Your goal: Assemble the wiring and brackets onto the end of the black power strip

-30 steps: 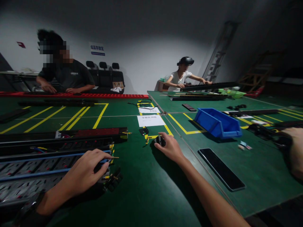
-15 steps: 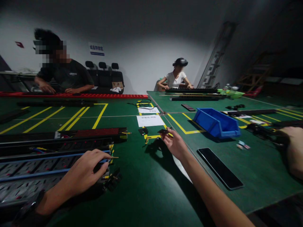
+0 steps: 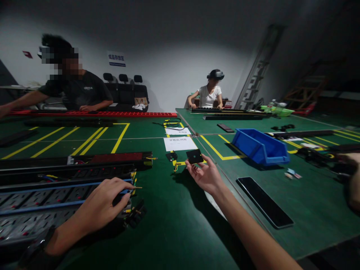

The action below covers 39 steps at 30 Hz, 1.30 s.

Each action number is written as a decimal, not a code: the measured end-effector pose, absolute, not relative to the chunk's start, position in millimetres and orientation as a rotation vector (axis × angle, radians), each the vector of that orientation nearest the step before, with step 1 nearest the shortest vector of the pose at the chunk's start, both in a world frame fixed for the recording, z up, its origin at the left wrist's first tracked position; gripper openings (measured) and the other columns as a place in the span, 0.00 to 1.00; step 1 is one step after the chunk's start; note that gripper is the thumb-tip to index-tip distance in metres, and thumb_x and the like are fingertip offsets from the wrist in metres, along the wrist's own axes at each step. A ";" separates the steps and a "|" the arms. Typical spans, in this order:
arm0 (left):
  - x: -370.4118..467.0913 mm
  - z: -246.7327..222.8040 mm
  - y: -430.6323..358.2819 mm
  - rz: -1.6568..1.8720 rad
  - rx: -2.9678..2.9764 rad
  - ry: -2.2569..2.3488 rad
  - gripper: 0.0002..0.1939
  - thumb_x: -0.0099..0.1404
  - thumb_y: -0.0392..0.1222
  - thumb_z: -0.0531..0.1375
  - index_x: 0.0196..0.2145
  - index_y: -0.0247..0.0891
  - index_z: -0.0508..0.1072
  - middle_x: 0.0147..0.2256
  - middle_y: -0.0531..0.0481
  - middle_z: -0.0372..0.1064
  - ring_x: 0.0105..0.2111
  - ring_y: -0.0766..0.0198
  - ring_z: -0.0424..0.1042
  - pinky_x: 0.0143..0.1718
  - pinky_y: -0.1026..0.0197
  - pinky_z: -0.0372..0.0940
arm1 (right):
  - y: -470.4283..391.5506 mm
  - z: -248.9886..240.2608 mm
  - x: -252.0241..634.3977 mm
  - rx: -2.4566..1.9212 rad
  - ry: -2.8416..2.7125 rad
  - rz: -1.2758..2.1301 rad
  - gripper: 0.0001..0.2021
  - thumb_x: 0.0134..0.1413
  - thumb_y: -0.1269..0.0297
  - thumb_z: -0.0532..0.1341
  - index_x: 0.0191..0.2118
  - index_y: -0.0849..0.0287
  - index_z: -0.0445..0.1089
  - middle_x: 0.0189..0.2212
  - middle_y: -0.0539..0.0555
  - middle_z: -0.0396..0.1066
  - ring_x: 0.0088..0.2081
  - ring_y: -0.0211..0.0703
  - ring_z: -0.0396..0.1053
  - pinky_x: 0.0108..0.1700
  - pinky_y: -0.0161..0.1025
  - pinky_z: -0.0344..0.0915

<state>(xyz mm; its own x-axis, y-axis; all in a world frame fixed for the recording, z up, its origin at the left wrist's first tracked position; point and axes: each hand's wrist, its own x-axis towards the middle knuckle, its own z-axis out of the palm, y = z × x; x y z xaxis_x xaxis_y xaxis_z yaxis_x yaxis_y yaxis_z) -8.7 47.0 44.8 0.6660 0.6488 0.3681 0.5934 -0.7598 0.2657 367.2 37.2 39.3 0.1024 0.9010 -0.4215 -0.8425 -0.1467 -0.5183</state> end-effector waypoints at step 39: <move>-7.4 46.8 42.8 0.656 2.734 1.046 0.13 0.74 0.40 0.55 0.48 0.41 0.79 0.44 0.45 0.78 0.45 0.52 0.76 0.48 0.48 0.67 | 5.5 21.7 315.5 -1.299 -2.144 0.528 0.11 0.66 0.53 0.66 0.48 0.51 0.78 0.50 0.60 0.74 0.52 0.56 0.70 0.55 0.55 0.67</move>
